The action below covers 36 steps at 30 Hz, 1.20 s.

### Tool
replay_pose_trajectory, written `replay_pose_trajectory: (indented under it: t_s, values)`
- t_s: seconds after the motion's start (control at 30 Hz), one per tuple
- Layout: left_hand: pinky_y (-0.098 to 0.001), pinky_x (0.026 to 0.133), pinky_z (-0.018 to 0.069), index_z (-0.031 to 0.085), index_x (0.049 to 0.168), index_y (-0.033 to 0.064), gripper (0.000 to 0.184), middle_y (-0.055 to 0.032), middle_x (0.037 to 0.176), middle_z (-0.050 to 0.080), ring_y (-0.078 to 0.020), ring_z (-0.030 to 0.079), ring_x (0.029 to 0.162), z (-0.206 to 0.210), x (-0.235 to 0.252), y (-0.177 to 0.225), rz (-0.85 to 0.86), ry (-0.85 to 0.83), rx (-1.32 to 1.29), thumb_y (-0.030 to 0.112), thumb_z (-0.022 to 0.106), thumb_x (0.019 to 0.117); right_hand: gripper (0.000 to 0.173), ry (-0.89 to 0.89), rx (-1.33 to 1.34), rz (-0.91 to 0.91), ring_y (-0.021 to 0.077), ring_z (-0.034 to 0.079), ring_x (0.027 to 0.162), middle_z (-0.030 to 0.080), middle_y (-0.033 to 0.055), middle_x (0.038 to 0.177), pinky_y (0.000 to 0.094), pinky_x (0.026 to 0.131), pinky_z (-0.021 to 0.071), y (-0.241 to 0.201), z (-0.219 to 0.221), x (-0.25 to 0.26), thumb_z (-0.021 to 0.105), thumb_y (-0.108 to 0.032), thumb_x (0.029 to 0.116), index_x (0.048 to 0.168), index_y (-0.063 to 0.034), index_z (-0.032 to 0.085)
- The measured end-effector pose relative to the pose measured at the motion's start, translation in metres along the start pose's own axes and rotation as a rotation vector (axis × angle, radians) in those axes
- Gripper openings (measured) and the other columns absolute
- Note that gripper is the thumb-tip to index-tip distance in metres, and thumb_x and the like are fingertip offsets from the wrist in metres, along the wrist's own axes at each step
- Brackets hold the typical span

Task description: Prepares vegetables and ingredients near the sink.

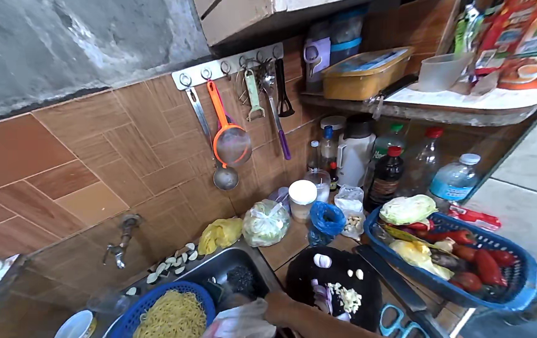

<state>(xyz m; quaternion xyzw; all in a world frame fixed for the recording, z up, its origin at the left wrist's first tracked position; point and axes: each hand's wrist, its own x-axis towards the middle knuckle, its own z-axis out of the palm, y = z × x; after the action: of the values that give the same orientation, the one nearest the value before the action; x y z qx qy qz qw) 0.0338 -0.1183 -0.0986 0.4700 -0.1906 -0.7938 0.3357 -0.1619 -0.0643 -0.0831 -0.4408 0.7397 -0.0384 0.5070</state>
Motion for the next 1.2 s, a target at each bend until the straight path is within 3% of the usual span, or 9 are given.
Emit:
replay_pose_trajectory:
  t_s: [0.13, 0.3, 0.47, 0.6, 0.8, 0.87, 0.97, 1.03, 1.2]
  values:
    - [-0.0362, 0.064, 0.0622, 0.06, 0.092, 0.0129, 0.04, -0.0032, 0.077, 0.072, -0.0162, 0.073, 0.071, 0.003, 0.02, -0.008, 0.14, -0.123, -0.221, 0.03, 0.027, 0.107, 0.04, -0.066, 0.649, 0.062, 0.0152, 0.058, 0.077, 0.062, 0.0098, 0.102, 0.0317, 0.066, 0.0492, 0.01, -0.001, 0.012, 0.063, -0.034, 0.1023, 0.129, -0.0043, 0.059]
    - [-0.0449, 0.087, 0.0576, 0.051, 0.134, -0.0046, 0.037, -0.0204, 0.115, 0.067, -0.0252, 0.067, 0.1, 0.013, 0.026, -0.014, 0.192, 0.022, 0.568, -0.006, 0.055, 0.0978, 0.035, -0.175, 1.459, 0.075, 0.0247, 0.068, 0.1, 0.066, 0.0159, 0.118, 0.0412, 0.087, 0.0561, 0.012, -0.028, 0.025, 0.04, -0.027, 0.1119, 0.136, -0.0046, 0.053]
    - [-0.032, 0.066, 0.0528, 0.061, 0.123, -0.0029, 0.027, -0.0128, 0.093, 0.065, -0.0159, 0.06, 0.071, 0.04, 0.053, -0.023, 0.04, 0.211, 0.748, 0.016, 0.061, 0.1042, 0.035, -0.019, 1.666, 0.069, 0.0263, 0.063, 0.078, 0.062, 0.0144, 0.091, 0.0458, 0.072, 0.0552, 0.008, -0.073, 0.037, 0.036, -0.032, 0.1088, 0.114, -0.0017, 0.054]
    - [-0.0369, 0.08, 0.06, 0.052, 0.132, -0.0008, 0.031, -0.0153, 0.108, 0.069, -0.0223, 0.071, 0.091, 0.084, 0.051, -0.008, -0.083, 0.009, 0.11, 0.02, 0.044, 0.1106, 0.016, 0.006, 1.411, -0.022, 0.0183, 0.06, 0.066, 0.058, 0.0079, 0.079, 0.037, 0.064, 0.0548, 0.031, -0.122, 0.049, 0.044, -0.015, 0.105, 0.106, -0.0038, 0.055]
    - [-0.0396, 0.08, 0.0603, 0.056, 0.118, 0.0044, 0.027, -0.0128, 0.094, 0.069, -0.0243, 0.071, 0.086, 0.15, 0.082, -0.022, 0.06, -0.194, -0.247, 0.021, 0.036, 0.1103, 0.042, 0.37, 1.129, -0.057, 0.0291, 0.065, 0.11, 0.061, 0.0221, 0.128, 0.0451, 0.091, 0.0562, 0.058, -0.15, 0.057, 0.056, -0.011, 0.1041, 0.145, -0.0003, 0.048]
    - [-0.0377, 0.079, 0.0599, 0.042, 0.132, 0.006, 0.024, -0.0111, 0.102, 0.067, -0.0211, 0.07, 0.09, 0.155, 0.092, -0.035, 0.162, -0.273, -0.006, 0.008, 0.037, 0.1089, 0.041, 0.496, 1.054, -0.11, 0.0334, 0.064, 0.116, 0.059, 0.026, 0.133, 0.0488, 0.095, 0.055, 0.069, -0.154, 0.062, 0.055, -0.013, 0.1051, 0.143, 0.0014, 0.05]
    - [-0.0362, 0.08, 0.0577, 0.068, 0.108, -0.0051, 0.015, -0.0145, 0.102, 0.07, -0.0203, 0.068, 0.088, 0.147, 0.12, -0.058, 0.308, -0.158, 0.936, -0.002, 0.058, 0.0971, 0.036, 0.548, 0.869, -0.051, 0.035, 0.062, 0.118, 0.058, 0.0269, 0.133, 0.0501, 0.098, 0.0526, 0.09, -0.151, 0.072, 0.052, -0.009, 0.1054, 0.139, 0.0036, 0.051]
    - [-0.0462, 0.102, 0.0516, 0.072, 0.127, 0.0107, 0.034, -0.0185, 0.131, 0.066, -0.0302, 0.065, 0.119, 0.151, 0.127, -0.065, 0.294, -0.06, 1.488, 0.008, 0.066, 0.0943, 0.044, 0.504, 0.718, 0.021, 0.0356, 0.057, 0.129, 0.054, 0.025, 0.142, 0.0518, 0.105, 0.049, 0.101, -0.146, 0.078, 0.054, -0.004, 0.1013, 0.144, -0.0001, 0.046]
    - [-0.0524, 0.115, 0.0402, 0.052, 0.149, 0.0109, 0.07, -0.03, 0.164, 0.024, -0.0472, 0.039, 0.144, 0.158, 0.131, -0.071, 0.37, -0.019, 1.723, 0.004, 0.076, 0.0825, 0.04, 0.57, 0.317, 0.108, 0.0334, 0.056, 0.133, 0.059, 0.0198, 0.141, 0.05, 0.112, 0.0451, 0.088, -0.151, 0.054, 0.061, -0.014, 0.0998, 0.139, -0.0039, 0.058]
